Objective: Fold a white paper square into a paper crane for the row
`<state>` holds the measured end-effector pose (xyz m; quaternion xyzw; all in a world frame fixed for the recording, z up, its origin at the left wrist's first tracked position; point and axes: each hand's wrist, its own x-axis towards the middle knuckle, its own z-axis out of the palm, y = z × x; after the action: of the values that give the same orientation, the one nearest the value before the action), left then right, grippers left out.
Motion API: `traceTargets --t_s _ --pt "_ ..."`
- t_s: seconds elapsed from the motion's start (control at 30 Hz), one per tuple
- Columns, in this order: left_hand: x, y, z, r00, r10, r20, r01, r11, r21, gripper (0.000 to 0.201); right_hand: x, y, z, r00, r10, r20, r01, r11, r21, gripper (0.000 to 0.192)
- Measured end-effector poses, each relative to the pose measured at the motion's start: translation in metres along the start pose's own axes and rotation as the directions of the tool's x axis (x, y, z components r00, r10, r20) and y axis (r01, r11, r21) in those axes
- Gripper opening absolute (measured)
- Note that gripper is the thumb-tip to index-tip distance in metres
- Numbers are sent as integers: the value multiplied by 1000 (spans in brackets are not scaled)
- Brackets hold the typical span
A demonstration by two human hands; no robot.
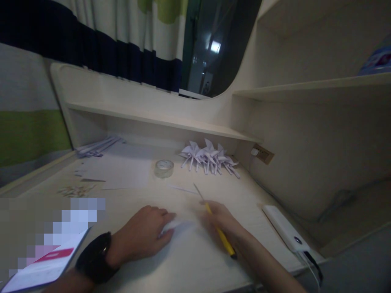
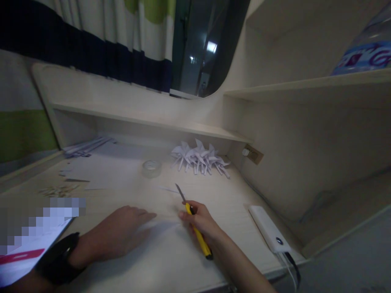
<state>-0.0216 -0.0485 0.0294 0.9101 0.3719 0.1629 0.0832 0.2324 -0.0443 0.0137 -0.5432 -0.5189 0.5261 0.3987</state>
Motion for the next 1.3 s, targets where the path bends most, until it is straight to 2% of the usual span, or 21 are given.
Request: traceTargets --t_s 0.17,0.33,0.5,0.6,0.67,0.77,0.8,0.87,0.93,1.0,1.1,1.3 --pt "4 -12 3 995 -30 -93 30 1000 1 30 14 8 9 992 -43 -119 48 998 34 47" --pt "8 -16 -1 970 -117 -211 132 989 61 28 20 11 18 978 -67 -199 88 991 103 47" --pt "17 -7 -14 896 -273 -349 275 960 -45 31 21 9 24 985 -55 -163 86 978 189 55" --pt "25 -5 -22 832 -378 -405 274 916 -293 34 24 4 25 982 -96 -162 130 969 212 62" --pt "32 -7 -28 791 -466 -396 217 819 -531 36 28 -4 25 982 -96 -165 130 969 210 64" --pt "40 -14 -34 770 -578 -270 129 556 -821 39 36 -21 23 979 -109 -173 142 971 191 62" --pt "42 -17 -34 779 -589 -214 101 456 -884 39 39 -26 22 977 -115 -181 149 971 189 61" --pt "43 -21 -32 824 -557 -108 46 256 -966 41 47 -35 22 973 -129 -191 169 963 211 62" --pt "42 -24 -26 885 -465 -14 23 73 -997 42 53 -38 24 968 -153 -201 201 949 244 63" --pt "39 -24 -19 930 -364 51 31 -60 -998 41 58 -38 27 966 -181 -186 229 932 281 65" --pt "35 -23 -10 952 -301 57 13 -146 -989 43 60 -33 31 971 -198 -131 233 908 349 66" --pt "30 -25 -7 941 -314 122 62 -196 -979 43 57 -23 29 974 -202 -100 225 903 366 65"
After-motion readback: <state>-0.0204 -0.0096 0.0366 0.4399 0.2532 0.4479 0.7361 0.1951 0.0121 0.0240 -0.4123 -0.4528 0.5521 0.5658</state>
